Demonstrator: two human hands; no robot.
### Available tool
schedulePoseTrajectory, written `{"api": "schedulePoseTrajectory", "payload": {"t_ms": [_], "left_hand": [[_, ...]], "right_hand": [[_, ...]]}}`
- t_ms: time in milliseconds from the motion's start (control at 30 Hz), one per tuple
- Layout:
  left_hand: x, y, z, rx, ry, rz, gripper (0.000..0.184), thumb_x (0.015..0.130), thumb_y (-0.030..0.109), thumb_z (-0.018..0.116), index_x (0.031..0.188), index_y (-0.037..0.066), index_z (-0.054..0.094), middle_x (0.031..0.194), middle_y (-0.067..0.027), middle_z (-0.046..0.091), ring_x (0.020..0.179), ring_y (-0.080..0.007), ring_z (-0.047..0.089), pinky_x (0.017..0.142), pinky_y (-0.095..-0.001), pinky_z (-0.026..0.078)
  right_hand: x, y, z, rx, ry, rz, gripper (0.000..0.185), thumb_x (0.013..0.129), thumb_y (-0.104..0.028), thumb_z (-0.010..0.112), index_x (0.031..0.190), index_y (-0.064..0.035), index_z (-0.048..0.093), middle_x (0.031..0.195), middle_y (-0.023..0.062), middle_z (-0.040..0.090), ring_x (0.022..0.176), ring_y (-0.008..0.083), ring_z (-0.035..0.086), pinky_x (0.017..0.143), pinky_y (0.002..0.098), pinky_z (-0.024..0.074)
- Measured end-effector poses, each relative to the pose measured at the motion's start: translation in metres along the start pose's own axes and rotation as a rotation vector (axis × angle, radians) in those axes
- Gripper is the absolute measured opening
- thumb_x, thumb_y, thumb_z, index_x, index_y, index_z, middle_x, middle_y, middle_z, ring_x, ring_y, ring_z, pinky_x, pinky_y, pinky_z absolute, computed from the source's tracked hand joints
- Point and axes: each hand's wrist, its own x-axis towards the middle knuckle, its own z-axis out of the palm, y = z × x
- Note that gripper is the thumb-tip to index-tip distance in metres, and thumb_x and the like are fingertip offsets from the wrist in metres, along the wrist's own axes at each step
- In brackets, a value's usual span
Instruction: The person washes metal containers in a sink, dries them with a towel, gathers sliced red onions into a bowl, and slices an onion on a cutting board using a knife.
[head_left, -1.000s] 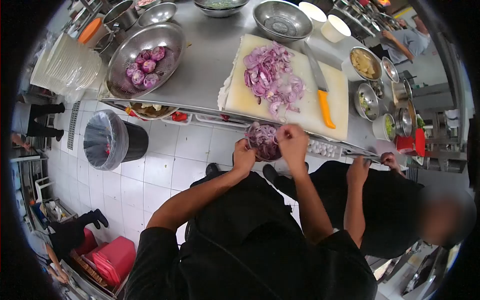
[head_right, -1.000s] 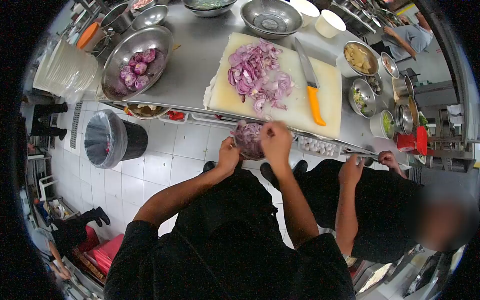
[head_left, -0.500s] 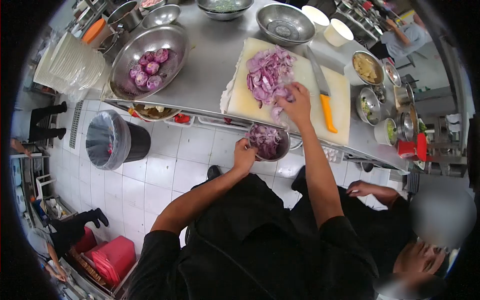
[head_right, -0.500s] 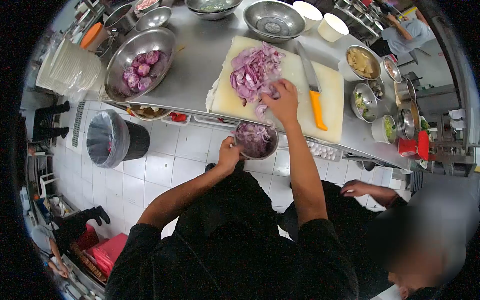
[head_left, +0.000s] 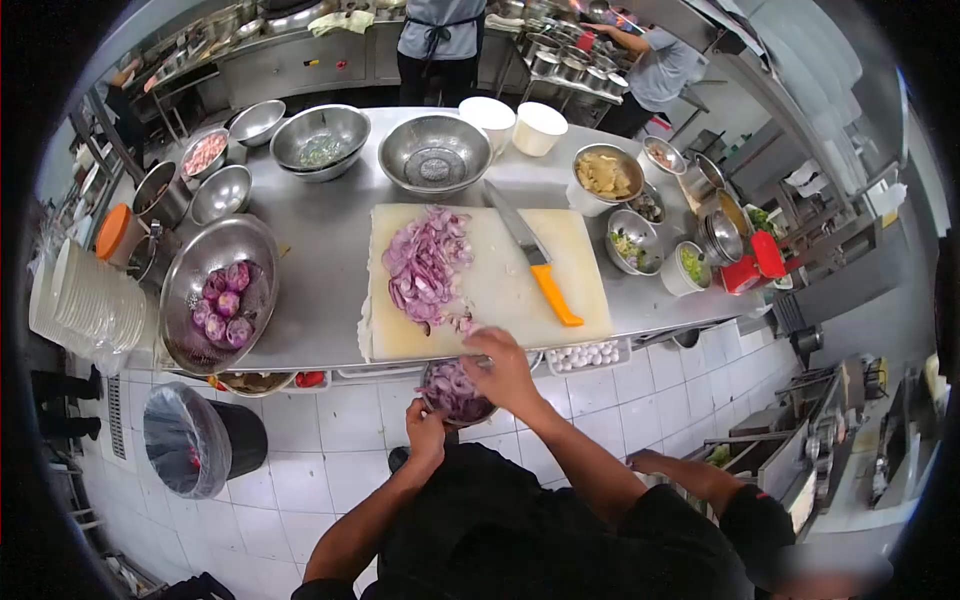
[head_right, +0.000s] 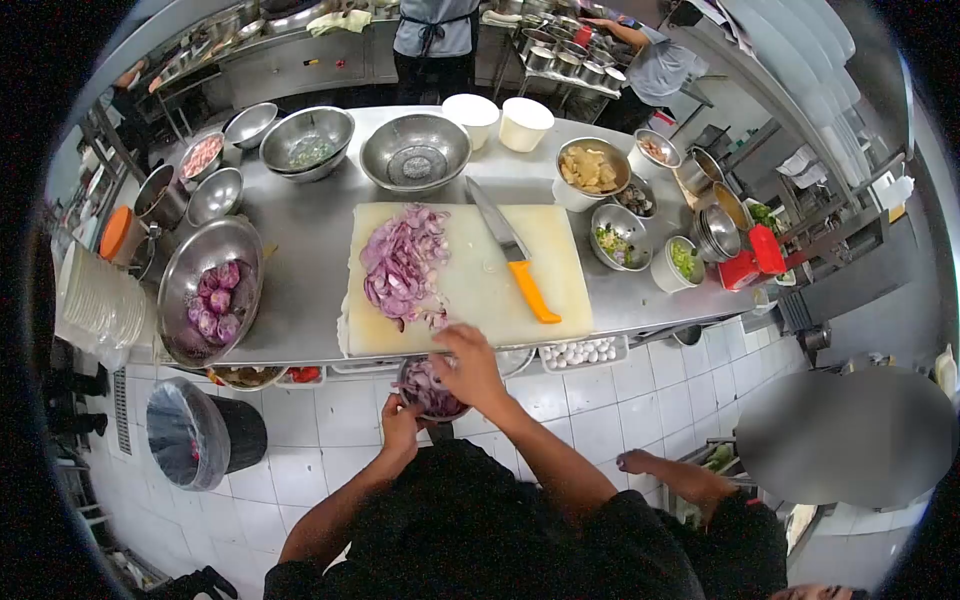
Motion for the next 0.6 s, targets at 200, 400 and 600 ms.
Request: {"api": "schedulePoseTrajectory", "payload": {"t_ms": [200, 400, 600], "left_hand": [[-0.006, 0.005, -0.004, 0.077, 0.039, 0.000, 0.019, 0.079, -0.007, 0.059, 0.091, 0.005, 0.050, 0.090, -0.0096, 0.056, 0.076, -0.0244, 0.065, 0.055, -0.0359, 0.060], [-0.016, 0.013, 0.004, -0.002, 0.071, 0.042, 0.018, 0.082, -0.005, 0.058, 0.097, 0.005, 0.053, 0.092, -0.0104, 0.057, 0.082, -0.0254, 0.064, 0.060, -0.0395, 0.061], [-0.006, -0.002, -0.005, 0.052, 0.095, 0.035, 0.028, 0.078, -0.008, 0.059, 0.104, 0.000, 0.052, 0.107, -0.0119, 0.049, 0.084, -0.0244, 0.063, 0.057, -0.0357, 0.064]], "right_hand": [[0.166, -0.001, 0.028, -0.182, -0.150, -0.283, 0.032, 0.077, -0.030, 0.075, 0.099, -0.0072, 0.070, 0.099, 0.0167, 0.066, 0.095, 0.0381, 0.062, 0.086, 0.0452, 0.0507], [0.243, 0.018, 0.063, -0.437, -0.667, -0.335, 0.064, 0.082, -0.060, 0.059, 0.110, -0.0027, 0.070, 0.123, 0.0182, 0.063, 0.116, 0.0367, 0.053, 0.102, 0.0473, 0.0363], [0.228, 0.079, 0.076, -0.381, -0.547, -0.322, 0.060, 0.073, -0.053, 0.071, 0.116, -0.0125, 0.069, 0.122, 0.0128, 0.063, 0.122, 0.0328, 0.050, 0.103, 0.0469, 0.0383]]}}
